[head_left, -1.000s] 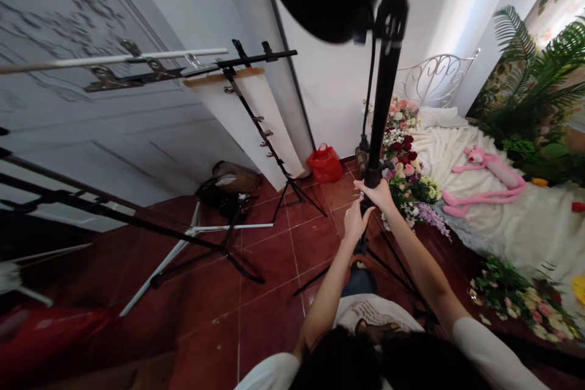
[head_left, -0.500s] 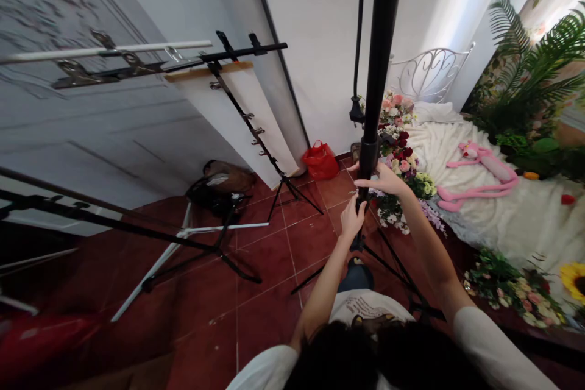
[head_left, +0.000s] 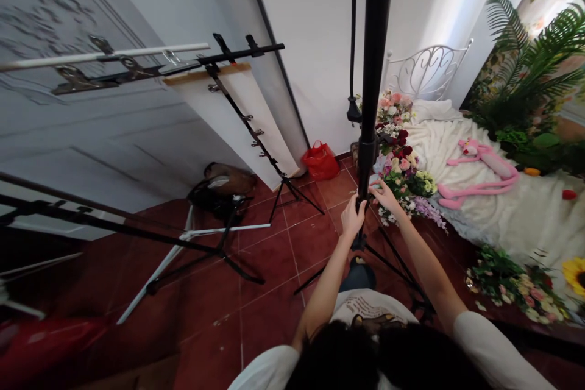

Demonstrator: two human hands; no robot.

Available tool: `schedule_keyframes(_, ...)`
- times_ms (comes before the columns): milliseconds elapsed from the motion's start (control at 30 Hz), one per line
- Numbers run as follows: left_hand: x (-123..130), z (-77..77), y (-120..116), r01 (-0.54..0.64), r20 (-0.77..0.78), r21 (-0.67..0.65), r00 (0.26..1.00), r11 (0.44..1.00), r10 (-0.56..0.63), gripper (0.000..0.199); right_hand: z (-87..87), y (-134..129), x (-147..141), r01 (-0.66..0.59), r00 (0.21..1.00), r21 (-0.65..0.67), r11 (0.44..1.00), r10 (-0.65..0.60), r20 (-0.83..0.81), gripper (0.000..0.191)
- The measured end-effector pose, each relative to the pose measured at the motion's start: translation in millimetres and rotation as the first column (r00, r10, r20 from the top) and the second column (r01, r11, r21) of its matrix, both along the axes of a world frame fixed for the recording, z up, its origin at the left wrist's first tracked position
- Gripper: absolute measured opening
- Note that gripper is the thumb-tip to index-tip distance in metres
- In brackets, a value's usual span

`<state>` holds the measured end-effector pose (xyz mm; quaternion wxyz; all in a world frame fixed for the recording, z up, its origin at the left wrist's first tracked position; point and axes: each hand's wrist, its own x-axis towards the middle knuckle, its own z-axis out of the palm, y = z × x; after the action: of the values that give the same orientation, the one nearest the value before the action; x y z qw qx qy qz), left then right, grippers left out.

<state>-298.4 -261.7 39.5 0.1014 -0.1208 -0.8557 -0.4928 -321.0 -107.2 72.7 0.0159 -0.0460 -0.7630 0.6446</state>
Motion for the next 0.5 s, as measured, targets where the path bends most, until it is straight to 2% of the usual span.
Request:
schedule_keyframes(133,2,3.3,1,0.017,0.015,-0.016,1.000,1.000,-0.016,0.041,6.6,-5,-22,0.138,0.989,0.087,0.987,-0.143,0.044,0.039)
schedule_keyframes(267,5,8.8,1,0.010,0.033,-0.027,0.999,1.000,-0.009,0.042,7.5,-4,-36,0.163,0.980,0.175,0.971,-0.180,0.082,0.035)
schedule_keyframes(367,6,12.9,0,0.040,0.052,-0.046,0.998,0.998,-0.037,0.041,1.6,-2,-27,0.200,0.976,0.153,0.968,-0.210,0.053,0.034)
schedule_keyframes(500,5,13.5,-1,0.051,0.052,-0.034,0.997,0.998,-0.049,0.040,-7.8,-4,-6,0.206,0.979,0.059,0.977,-0.206,-0.005,0.040)
